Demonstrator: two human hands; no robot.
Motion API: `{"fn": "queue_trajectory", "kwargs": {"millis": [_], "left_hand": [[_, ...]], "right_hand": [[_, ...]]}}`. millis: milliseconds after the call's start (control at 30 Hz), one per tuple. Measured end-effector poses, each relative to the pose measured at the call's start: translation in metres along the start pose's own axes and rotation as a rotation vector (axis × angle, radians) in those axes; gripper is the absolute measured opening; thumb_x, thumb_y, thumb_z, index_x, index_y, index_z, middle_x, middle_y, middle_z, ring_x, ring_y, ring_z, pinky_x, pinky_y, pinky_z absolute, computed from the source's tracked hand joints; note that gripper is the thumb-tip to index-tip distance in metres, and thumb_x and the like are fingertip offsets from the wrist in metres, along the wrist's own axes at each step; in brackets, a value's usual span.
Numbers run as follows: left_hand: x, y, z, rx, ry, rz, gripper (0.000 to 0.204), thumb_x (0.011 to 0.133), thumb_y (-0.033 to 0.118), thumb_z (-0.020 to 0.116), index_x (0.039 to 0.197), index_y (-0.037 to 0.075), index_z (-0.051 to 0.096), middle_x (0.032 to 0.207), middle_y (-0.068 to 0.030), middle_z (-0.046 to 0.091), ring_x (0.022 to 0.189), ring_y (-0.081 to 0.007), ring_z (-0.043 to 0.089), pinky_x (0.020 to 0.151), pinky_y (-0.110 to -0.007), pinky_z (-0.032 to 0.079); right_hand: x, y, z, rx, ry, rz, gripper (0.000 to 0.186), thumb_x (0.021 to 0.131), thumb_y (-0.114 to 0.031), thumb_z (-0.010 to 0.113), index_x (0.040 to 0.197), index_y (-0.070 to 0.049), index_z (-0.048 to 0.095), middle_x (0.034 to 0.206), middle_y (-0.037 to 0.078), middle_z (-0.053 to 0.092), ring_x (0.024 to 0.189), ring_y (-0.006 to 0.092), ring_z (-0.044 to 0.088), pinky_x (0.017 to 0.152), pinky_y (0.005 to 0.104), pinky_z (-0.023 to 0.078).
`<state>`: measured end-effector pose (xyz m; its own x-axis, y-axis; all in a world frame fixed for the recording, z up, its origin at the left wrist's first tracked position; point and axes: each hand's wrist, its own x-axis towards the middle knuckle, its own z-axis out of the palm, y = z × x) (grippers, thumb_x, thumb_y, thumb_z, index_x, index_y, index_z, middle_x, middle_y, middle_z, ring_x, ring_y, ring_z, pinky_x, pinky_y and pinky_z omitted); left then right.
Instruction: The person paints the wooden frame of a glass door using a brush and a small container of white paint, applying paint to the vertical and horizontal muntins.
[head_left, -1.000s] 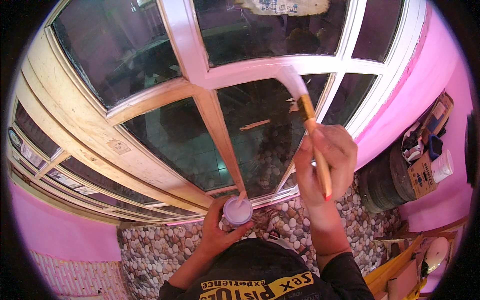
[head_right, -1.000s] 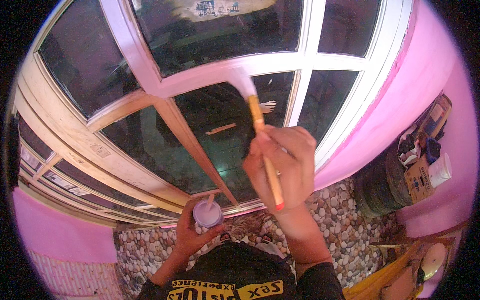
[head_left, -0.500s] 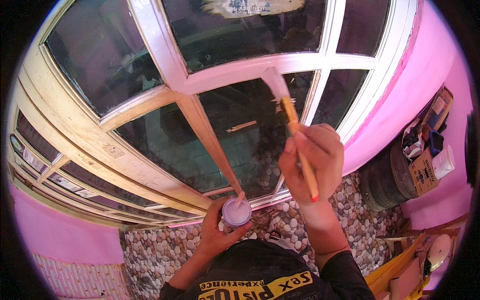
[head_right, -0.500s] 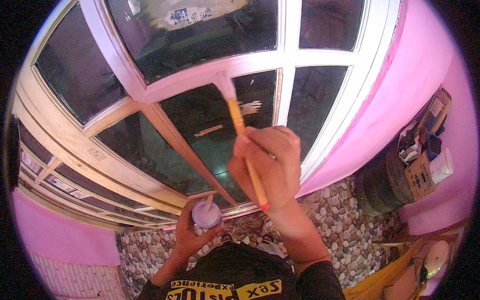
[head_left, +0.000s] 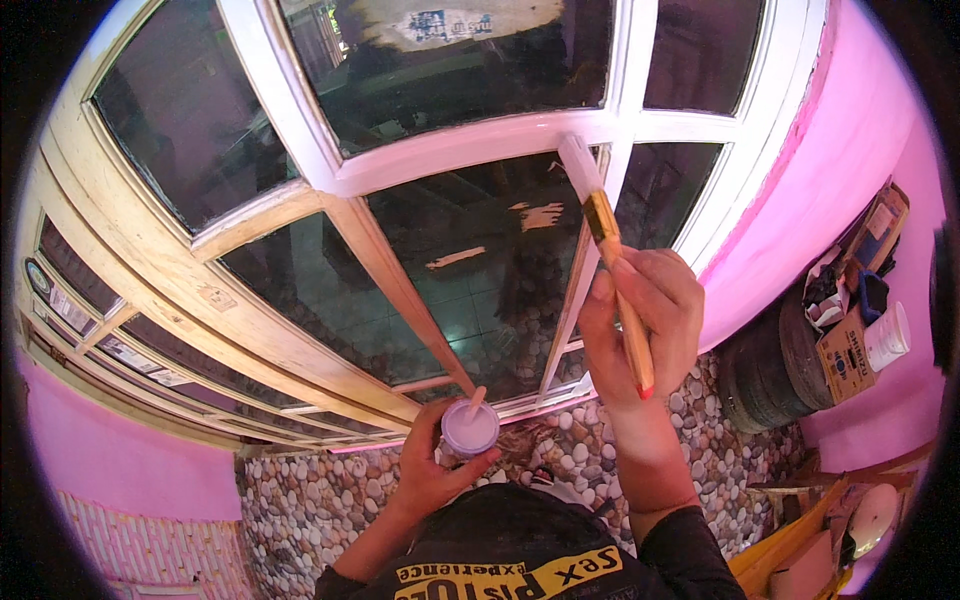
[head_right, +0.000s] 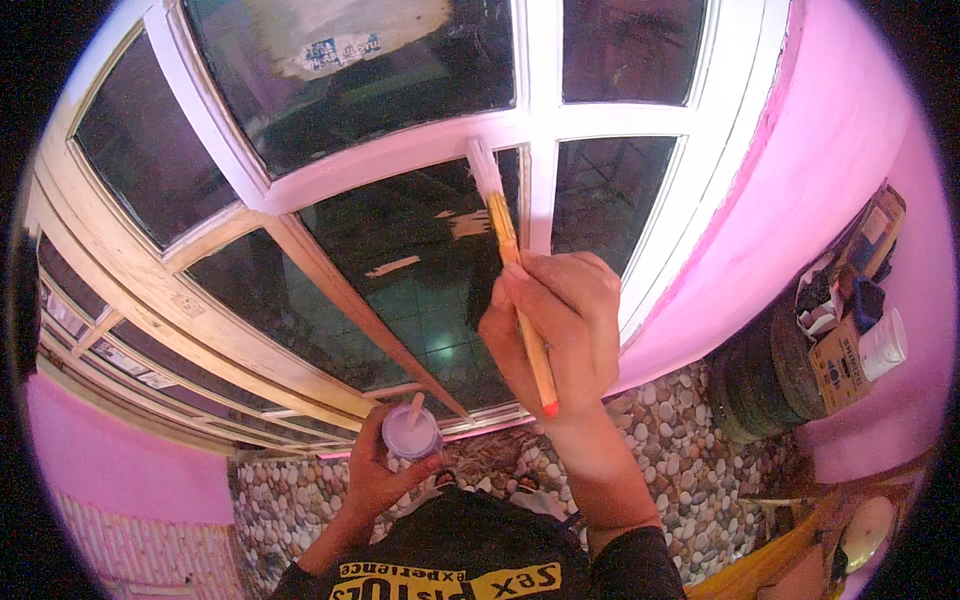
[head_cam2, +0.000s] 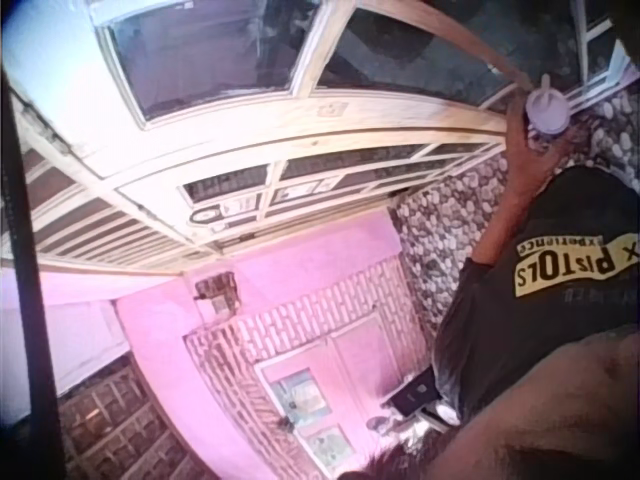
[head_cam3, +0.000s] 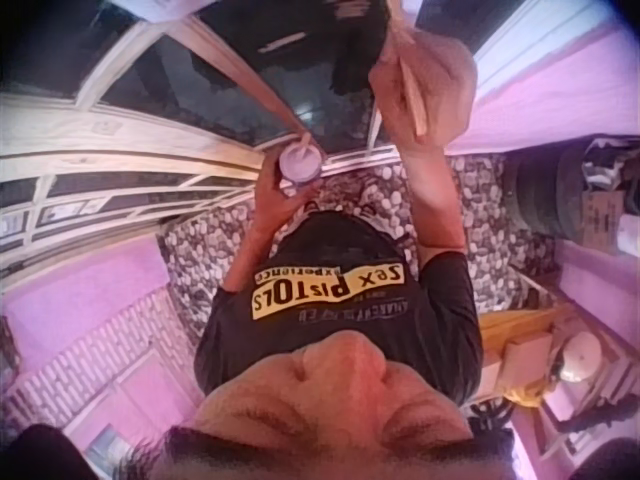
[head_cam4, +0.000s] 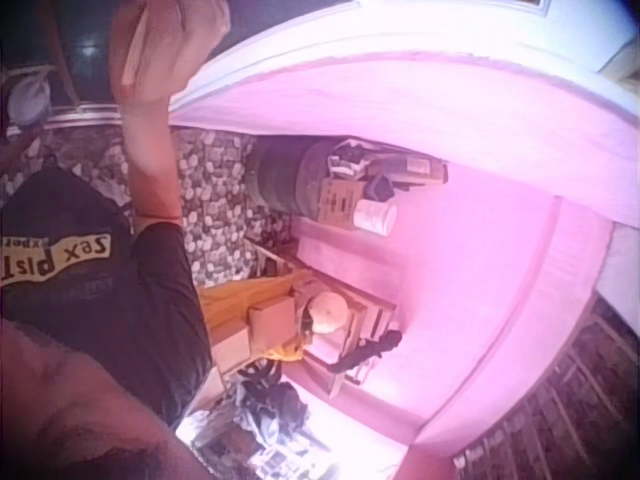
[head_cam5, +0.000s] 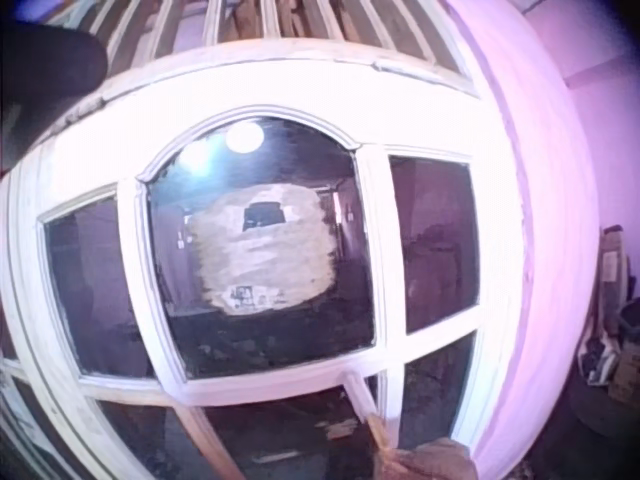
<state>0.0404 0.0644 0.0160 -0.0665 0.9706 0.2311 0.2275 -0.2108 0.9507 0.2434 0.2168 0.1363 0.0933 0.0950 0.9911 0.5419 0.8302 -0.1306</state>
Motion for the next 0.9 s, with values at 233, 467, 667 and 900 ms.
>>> {"fn": "queue_trajectory", "kwargs": {"millis": [233, 467, 667, 900], "left_hand": [[-0.007, 0.007, 0.022, 0.07, 0.077, 0.031, 0.074, 0.075, 0.013, 0.089, 0.134, -0.002, 0.047, 0.126, -0.0136, 0.055, 0.116, -0.0229, 0.058, 0.099, -0.035, 0.047], [-0.023, 0.004, 0.044, 0.007, 0.126, -0.022, 0.078, 0.074, 0.013, 0.09, 0.136, 0.0, 0.045, 0.127, -0.0122, 0.055, 0.12, -0.022, 0.057, 0.104, -0.037, 0.046], [-0.032, 0.006, 0.05, -0.052, 0.138, -0.02, 0.07, 0.077, 0.014, 0.088, 0.133, 0.0, 0.048, 0.124, -0.0119, 0.056, 0.118, -0.0218, 0.058, 0.103, -0.035, 0.046], [-0.043, -0.006, 0.046, -0.003, 0.161, 0.057, 0.073, 0.076, 0.019, 0.089, 0.135, 0.001, 0.049, 0.125, -0.0126, 0.059, 0.116, -0.0213, 0.06, 0.1, -0.035, 0.048]], "right_hand": [[-0.002, 0.022, -0.037, -0.032, -0.006, 0.118, 0.023, 0.089, 0.006, 0.068, 0.112, 0.002, 0.063, 0.105, 0.017, 0.064, 0.094, 0.024, 0.063, 0.085, 0.0335, 0.052], [-0.028, 0.022, -0.077, 0.298, 0.114, 0.566, 0.018, 0.094, -0.002, 0.064, 0.111, 0.003, 0.059, 0.109, 0.015, 0.059, 0.09, 0.0198, 0.064, 0.078, 0.0323, 0.055], [-0.045, -0.004, -0.106, 0.507, -0.079, 0.781, 0.017, 0.095, -0.005, 0.065, 0.109, 0.003, 0.06, 0.104, 0.013, 0.059, 0.085, 0.0177, 0.064, 0.076, 0.0293, 0.054], [-0.055, -0.051, -0.133, 0.536, -0.278, 0.868, 0.018, 0.096, -0.003, 0.064, 0.112, 0.003, 0.06, 0.105, 0.012, 0.06, 0.084, 0.0156, 0.063, 0.074, 0.0284, 0.053]]}}
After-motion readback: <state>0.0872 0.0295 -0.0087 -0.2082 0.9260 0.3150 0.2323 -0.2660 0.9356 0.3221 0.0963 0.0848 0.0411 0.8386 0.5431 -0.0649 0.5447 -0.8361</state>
